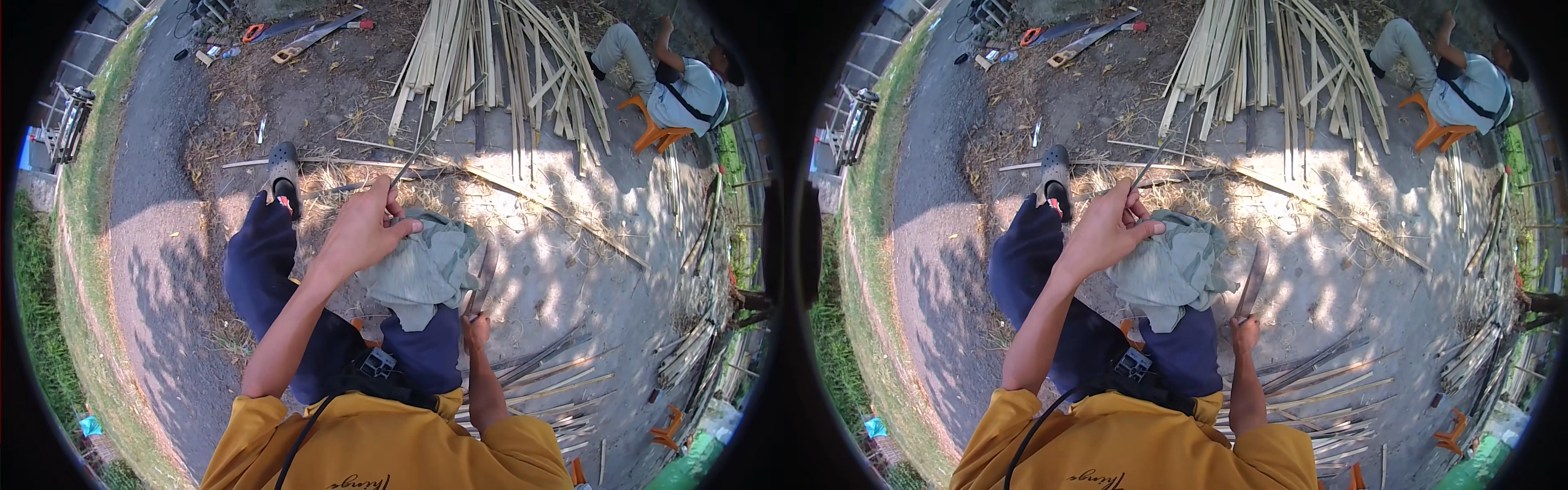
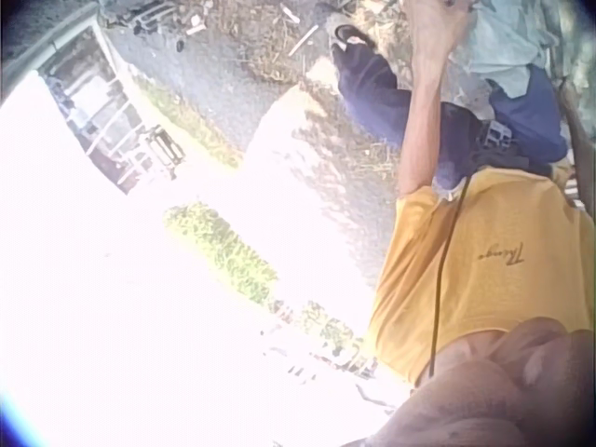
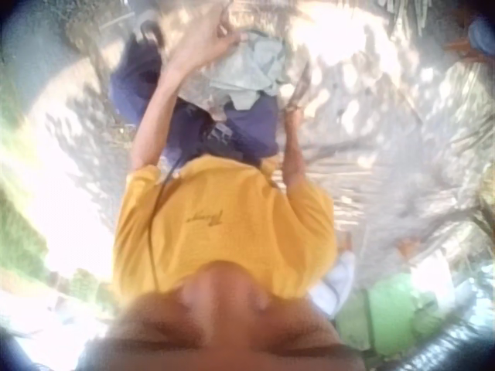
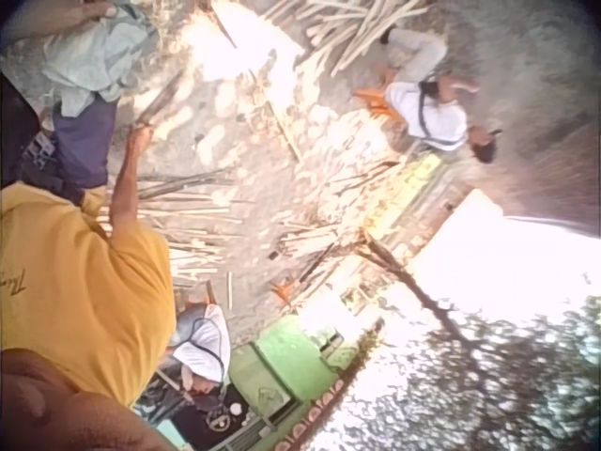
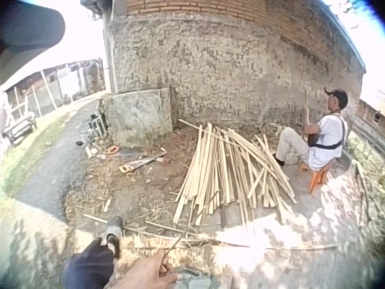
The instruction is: The person shaves thin strips of wood using a large blade, holding the wood against their lap and pulling the blade along the length to remove material.
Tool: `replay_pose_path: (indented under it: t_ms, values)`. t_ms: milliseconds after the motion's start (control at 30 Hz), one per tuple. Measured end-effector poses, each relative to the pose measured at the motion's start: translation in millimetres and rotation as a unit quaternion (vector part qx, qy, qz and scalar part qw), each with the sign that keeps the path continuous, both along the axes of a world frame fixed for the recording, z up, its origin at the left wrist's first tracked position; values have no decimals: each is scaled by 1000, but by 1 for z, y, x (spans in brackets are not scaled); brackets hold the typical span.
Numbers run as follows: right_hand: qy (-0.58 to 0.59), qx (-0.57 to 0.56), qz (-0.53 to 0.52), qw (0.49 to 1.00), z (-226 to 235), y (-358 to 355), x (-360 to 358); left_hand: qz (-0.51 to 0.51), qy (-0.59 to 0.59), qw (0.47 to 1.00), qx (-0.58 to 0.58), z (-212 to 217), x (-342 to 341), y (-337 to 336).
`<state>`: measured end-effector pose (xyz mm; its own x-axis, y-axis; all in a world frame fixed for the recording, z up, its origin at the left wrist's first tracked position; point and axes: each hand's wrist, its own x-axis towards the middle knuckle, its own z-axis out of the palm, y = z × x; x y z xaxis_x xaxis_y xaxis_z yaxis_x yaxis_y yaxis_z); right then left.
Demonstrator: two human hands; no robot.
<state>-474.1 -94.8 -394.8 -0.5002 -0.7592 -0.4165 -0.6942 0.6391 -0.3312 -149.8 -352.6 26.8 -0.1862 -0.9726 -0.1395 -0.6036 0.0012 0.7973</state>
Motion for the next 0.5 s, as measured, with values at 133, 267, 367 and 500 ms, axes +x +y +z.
replay_pose_path:
  t_ms: [133, 267, 367, 500]
  values:
    - [-126, -69, -63, 988, -15, 14, -20, -27, 13, 1000, 9, 5, 3, -3]
    - [-248, -23, -140, 958, 6, 2, -29, -38, -62, 997, 2, 34, 17, 9]
    - [-92, -22, -96, 991, 13, 6, -61, -49, 57, 997, 34, 41, 16, 23]
    - [-231, -36, -225, 946, 110, -29, -40, -74, 258, 934, 235, 68, 35, 56]
